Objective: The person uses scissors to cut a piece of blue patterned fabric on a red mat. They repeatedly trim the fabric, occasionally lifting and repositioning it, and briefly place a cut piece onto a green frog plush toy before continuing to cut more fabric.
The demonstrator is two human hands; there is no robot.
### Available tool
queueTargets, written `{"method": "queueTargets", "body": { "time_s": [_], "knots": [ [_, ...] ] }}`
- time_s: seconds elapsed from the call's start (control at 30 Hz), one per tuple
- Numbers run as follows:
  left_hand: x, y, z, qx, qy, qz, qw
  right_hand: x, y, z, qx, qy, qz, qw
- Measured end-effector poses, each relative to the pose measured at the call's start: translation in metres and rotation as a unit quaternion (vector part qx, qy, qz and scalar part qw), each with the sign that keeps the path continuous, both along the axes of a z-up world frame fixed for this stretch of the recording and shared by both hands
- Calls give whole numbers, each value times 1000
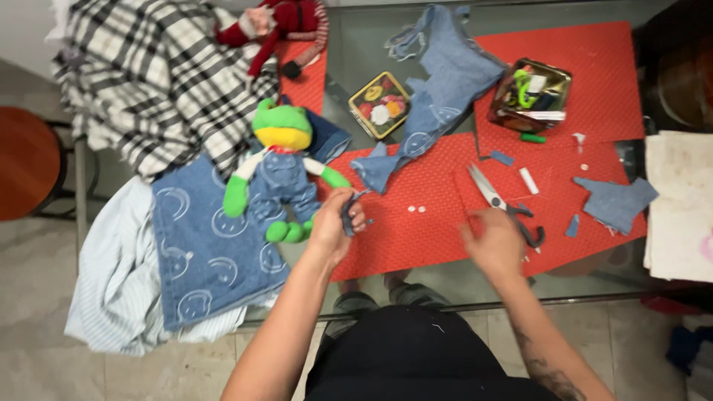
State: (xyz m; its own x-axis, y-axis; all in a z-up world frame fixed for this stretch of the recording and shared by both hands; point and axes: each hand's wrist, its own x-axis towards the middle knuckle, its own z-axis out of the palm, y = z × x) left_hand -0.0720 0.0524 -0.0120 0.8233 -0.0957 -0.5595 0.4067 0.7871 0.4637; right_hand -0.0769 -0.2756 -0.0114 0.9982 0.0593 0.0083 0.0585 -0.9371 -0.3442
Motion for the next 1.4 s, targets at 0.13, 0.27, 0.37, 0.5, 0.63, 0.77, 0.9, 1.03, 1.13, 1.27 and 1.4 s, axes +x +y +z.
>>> {"method": "queueTargets", "body": {
  "time_s": [0.13, 0.27, 0.37, 0.5, 0.63, 0.77, 0.9, 1.03, 1.13, 1.27, 1.4],
  "knots": [
    [-29, 6, 6, 87, -64, -9, 994, 7, 107, -5, 451, 238, 10, 860],
    [-53, 10, 17, 337, -160, 25, 927, 6, 175, 4, 603, 328, 94, 721],
    [-65, 28, 29, 440, -188, 70, 875, 23, 210, 14, 591, 304, 81, 743],
    [-72, 75, 37, 500, -144, 85, 850, 39, 239, 23, 564, 290, 129, 762],
    [-64, 143, 28, 463, -68, 61, 882, 46, 269, 12, 536, 224, 167, 797],
    [-8, 192, 3, 478, -112, 68, 869, 65, 308, -16, 529, 178, 119, 821],
    [68, 221, -27, 470, -143, 56, 869, 95, 346, -41, 541, 169, 41, 823],
    [108, 227, -46, 548, -88, -21, 832, 108, 368, -40, 494, 162, 1, 854],
    [117, 229, -43, 631, -98, -85, 765, 110, 373, -24, 387, 171, -26, 906],
    [114, 232, -37, 548, -73, -119, 825, 108, 371, -16, 358, 195, -18, 913],
    [101, 225, -36, 545, -95, -136, 822, 102, 363, -22, 382, 204, -9, 901]
  ]
}}
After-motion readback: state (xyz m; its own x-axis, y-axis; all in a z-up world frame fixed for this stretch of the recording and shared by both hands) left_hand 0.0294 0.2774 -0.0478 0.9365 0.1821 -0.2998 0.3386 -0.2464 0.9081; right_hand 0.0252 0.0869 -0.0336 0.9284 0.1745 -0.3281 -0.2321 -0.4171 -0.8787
